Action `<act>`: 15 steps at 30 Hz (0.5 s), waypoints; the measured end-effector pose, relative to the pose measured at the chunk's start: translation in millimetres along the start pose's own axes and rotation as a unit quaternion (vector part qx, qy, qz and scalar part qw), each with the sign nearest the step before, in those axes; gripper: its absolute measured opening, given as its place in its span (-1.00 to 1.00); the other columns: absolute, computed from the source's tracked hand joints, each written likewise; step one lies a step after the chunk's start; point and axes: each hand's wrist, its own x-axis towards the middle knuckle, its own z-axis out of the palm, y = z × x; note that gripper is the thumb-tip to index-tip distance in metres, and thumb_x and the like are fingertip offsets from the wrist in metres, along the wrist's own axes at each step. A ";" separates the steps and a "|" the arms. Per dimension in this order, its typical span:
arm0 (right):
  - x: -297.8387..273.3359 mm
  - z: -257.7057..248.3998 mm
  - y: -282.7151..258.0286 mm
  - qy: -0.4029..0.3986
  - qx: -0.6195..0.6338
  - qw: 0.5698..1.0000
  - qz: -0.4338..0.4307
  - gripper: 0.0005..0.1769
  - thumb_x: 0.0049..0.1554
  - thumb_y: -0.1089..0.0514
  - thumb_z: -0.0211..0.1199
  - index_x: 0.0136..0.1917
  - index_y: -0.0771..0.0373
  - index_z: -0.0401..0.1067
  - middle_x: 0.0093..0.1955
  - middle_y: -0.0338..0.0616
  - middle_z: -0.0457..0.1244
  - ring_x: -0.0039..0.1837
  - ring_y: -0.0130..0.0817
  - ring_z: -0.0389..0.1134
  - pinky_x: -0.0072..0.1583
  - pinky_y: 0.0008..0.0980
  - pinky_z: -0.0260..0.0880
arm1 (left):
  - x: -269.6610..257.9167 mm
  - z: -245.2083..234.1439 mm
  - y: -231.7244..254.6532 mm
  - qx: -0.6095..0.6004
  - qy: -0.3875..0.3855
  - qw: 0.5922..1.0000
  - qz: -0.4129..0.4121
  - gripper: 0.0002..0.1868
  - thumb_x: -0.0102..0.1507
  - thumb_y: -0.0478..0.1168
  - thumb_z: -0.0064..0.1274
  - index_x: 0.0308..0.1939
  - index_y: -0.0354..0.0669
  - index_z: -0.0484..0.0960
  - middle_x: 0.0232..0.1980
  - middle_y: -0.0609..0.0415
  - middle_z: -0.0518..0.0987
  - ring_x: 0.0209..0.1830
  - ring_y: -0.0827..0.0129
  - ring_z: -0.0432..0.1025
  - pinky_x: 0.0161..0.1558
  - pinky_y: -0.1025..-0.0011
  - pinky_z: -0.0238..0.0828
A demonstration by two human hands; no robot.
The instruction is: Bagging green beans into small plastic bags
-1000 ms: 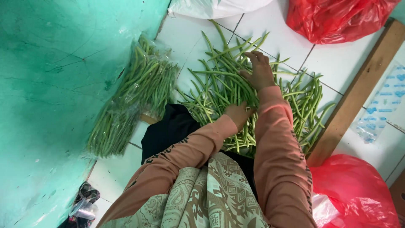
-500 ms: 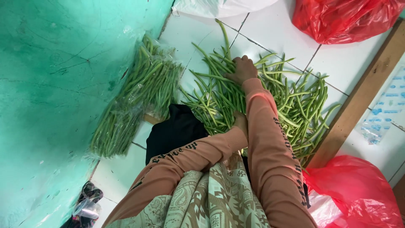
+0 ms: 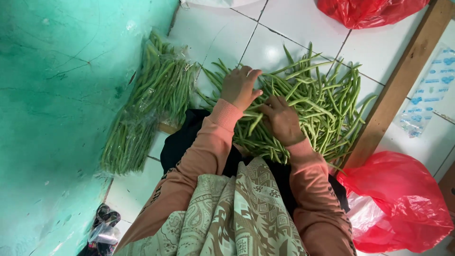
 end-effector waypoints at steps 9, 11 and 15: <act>-100.3 -31.5 -48.1 0.125 0.127 0.978 0.112 -0.11 0.15 0.20 0.42 0.62 0.20 0.03 0.65 0.25 -0.17 0.63 0.42 -0.17 0.42 0.53 0.15 | 10.0 42.3 9.7 -0.040 -0.200 0.979 -0.023 -0.32 0.40 0.25 -0.01 0.51 0.12 0.26 0.40 -0.18 0.40 0.32 -0.21 0.39 0.17 -0.20 0.45; -120.1 -29.8 -51.7 0.151 0.166 0.964 0.144 -0.02 0.13 0.13 0.46 0.64 0.20 -0.04 0.68 0.25 -0.25 0.64 0.44 -0.21 0.44 0.56 0.08 | 10.2 38.1 8.4 -0.032 -0.202 0.978 -0.038 -0.27 0.39 0.28 -0.01 0.53 0.11 0.22 0.49 -0.17 0.28 0.43 -0.23 0.26 0.26 -0.23 0.37; -154.7 -32.8 -69.4 0.159 0.192 0.921 0.299 0.11 0.15 0.08 0.49 0.68 0.16 -0.21 0.67 0.25 -0.39 0.61 0.47 -0.17 0.42 0.59 0.20 | -26.4 10.8 14.7 0.012 -0.221 0.965 -0.143 0.05 0.30 0.48 -0.02 0.68 0.20 -0.13 0.70 -0.14 -0.31 0.63 -0.41 -0.30 0.37 -0.59 -0.09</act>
